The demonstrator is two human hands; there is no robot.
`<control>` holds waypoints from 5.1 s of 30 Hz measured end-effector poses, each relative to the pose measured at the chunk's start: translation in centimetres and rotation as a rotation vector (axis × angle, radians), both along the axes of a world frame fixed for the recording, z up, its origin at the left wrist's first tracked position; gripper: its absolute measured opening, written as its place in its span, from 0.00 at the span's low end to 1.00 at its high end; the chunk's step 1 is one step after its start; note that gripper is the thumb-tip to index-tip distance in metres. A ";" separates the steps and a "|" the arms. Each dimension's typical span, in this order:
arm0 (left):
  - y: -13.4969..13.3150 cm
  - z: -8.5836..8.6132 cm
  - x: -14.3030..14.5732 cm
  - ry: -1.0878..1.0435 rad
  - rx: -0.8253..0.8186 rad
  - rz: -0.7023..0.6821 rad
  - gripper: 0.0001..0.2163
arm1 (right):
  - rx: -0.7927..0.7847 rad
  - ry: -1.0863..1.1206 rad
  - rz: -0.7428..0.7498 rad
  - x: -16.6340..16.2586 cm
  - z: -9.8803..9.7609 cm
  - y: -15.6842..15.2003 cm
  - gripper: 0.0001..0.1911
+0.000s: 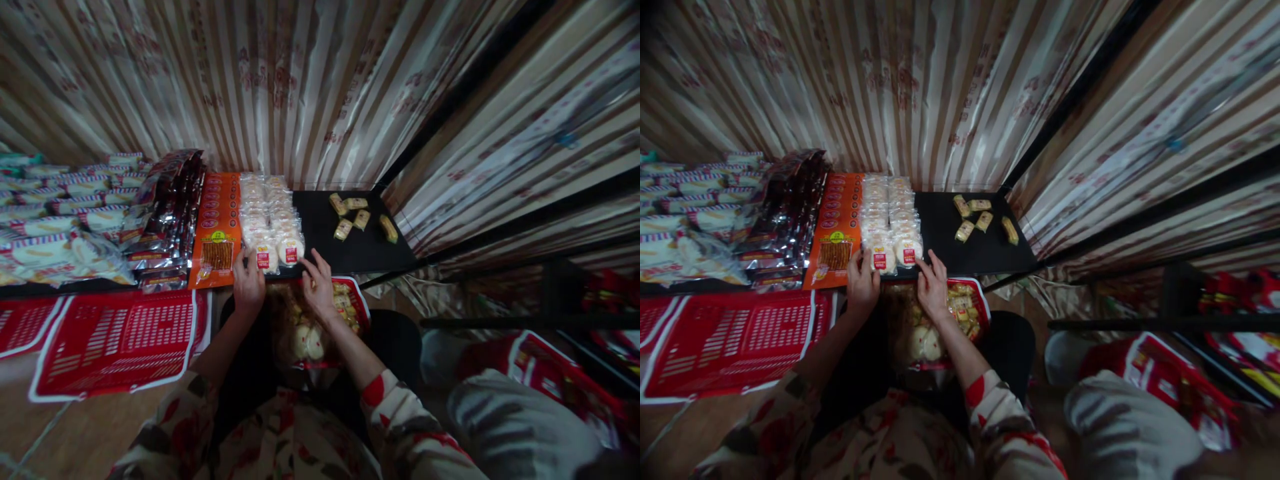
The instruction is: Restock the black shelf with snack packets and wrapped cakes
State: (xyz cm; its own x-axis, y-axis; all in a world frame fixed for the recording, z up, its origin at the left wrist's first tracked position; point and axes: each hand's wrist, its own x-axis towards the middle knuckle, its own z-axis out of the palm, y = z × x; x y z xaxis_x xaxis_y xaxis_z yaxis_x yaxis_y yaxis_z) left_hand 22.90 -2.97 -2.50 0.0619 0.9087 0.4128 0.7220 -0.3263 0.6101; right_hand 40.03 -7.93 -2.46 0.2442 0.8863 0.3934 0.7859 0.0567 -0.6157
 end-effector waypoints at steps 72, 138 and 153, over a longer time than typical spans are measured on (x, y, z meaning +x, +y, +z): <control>-10.2 -0.9 -1.0 -1.501 -1.589 -0.439 0.20 | -0.554 0.864 0.066 -0.4 3.4 -7.9 0.21; -2.7 -0.8 2.6 0.057 0.109 -0.126 0.14 | -0.114 -0.095 -0.072 -0.9 0.0 3.1 0.23; -2.7 -4.3 6.3 0.270 0.432 -0.274 0.16 | 0.022 -0.049 -0.033 3.3 1.7 4.9 0.19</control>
